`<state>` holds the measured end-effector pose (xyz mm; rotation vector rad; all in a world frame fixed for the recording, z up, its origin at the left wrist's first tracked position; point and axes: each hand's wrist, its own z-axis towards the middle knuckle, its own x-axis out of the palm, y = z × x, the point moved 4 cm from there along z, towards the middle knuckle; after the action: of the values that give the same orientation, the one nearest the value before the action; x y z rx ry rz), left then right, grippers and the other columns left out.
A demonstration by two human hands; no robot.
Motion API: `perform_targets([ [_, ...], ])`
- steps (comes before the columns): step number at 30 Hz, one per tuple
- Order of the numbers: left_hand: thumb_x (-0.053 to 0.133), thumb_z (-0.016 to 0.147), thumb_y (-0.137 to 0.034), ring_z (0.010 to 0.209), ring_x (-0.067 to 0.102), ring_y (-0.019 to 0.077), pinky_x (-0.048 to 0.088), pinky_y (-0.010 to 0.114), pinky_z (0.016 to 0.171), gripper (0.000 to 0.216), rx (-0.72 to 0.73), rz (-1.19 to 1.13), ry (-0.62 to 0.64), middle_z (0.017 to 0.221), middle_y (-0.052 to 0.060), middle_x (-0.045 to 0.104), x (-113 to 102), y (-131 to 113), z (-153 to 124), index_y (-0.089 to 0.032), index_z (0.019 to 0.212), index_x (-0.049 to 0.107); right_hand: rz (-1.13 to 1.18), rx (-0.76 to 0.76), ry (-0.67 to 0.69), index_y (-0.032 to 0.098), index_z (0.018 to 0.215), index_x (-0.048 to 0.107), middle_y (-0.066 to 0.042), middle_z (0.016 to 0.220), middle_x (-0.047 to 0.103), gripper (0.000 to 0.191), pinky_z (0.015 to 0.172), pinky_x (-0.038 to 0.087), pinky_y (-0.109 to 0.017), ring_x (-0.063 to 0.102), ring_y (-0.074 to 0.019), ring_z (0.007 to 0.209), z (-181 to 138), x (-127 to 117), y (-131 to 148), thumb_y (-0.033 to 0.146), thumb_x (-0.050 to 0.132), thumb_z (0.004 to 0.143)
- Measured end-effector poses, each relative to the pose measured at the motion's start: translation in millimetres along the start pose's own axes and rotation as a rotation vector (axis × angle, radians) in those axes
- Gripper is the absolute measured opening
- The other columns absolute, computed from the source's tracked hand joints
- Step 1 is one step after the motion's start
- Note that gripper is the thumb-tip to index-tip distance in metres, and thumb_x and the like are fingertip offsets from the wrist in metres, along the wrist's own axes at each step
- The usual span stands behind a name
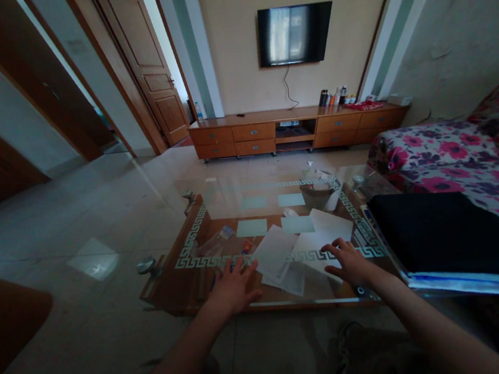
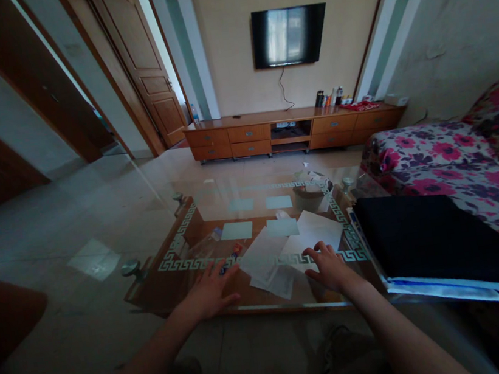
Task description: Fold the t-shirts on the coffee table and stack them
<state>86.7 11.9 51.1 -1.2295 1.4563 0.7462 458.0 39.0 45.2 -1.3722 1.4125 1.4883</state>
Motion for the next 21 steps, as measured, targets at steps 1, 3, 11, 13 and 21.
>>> perform_targets([
  [1, 0.059, 0.089, -0.065, 0.151, 0.023, 0.0500, 0.033, 0.070, 0.110, 0.081, 0.001, -0.001, -0.001, 0.169, 0.016, 0.025, 0.5, 0.7, 0.3, -0.038, 0.160, 0.033, 0.008, -0.008, 0.000, 0.033, 0.137, 0.060, -0.013, 0.134, 0.051, 0.050, 0.098, 0.045, -0.048, 0.052, -0.0342, 0.119, 0.3, 0.5, -1.2, 0.040, 0.069, 0.088],
  [3, 0.059, 0.089, -0.065, 0.152, 0.023, 0.0494, 0.032, 0.070, 0.110, 0.081, 0.003, -0.003, -0.001, 0.169, 0.016, 0.025, 1.6, 1.5, 0.5, -0.038, 0.160, 0.032, 0.012, -0.013, 0.002, 0.033, 0.137, 0.061, -0.013, 0.133, 0.051, 0.050, 0.097, 0.045, -0.048, 0.052, -0.0348, 0.119, 1.1, 1.1, -2.8, 0.041, 0.069, 0.088],
  [11, 0.059, 0.089, -0.064, 0.152, 0.020, 0.0511, 0.031, 0.073, 0.110, 0.082, -0.010, -0.001, 0.024, 0.169, 0.016, 0.024, -3.0, -2.4, -1.8, -0.039, 0.161, 0.031, 0.008, -0.004, -0.007, 0.035, 0.134, 0.064, -0.012, 0.132, 0.054, 0.047, 0.099, 0.046, -0.048, 0.054, -0.0345, 0.119, 0.2, -0.7, -3.7, 0.040, 0.070, 0.088],
  [13, 0.060, 0.088, -0.063, 0.153, 0.020, 0.0506, 0.033, 0.072, 0.110, 0.082, -0.013, -0.009, 0.028, 0.170, 0.015, 0.023, -5.3, -3.5, -2.5, -0.039, 0.161, 0.031, 0.007, -0.004, -0.014, 0.036, 0.133, 0.065, -0.012, 0.131, 0.055, 0.047, 0.099, 0.046, -0.047, 0.055, -0.0338, 0.118, -0.8, 0.6, -2.3, 0.040, 0.071, 0.087],
  [21, 0.060, 0.086, -0.067, 0.151, 0.026, 0.0487, 0.032, 0.069, 0.112, 0.083, -0.011, 0.008, 0.028, 0.167, 0.014, 0.029, -10.4, -3.8, -3.3, -0.038, 0.160, 0.034, 0.005, 0.005, -0.204, 0.027, 0.128, 0.069, -0.013, 0.128, 0.059, 0.041, 0.099, 0.045, -0.044, 0.057, -0.0316, 0.116, 3.3, -33.5, -16.5, 0.046, 0.062, 0.092],
])
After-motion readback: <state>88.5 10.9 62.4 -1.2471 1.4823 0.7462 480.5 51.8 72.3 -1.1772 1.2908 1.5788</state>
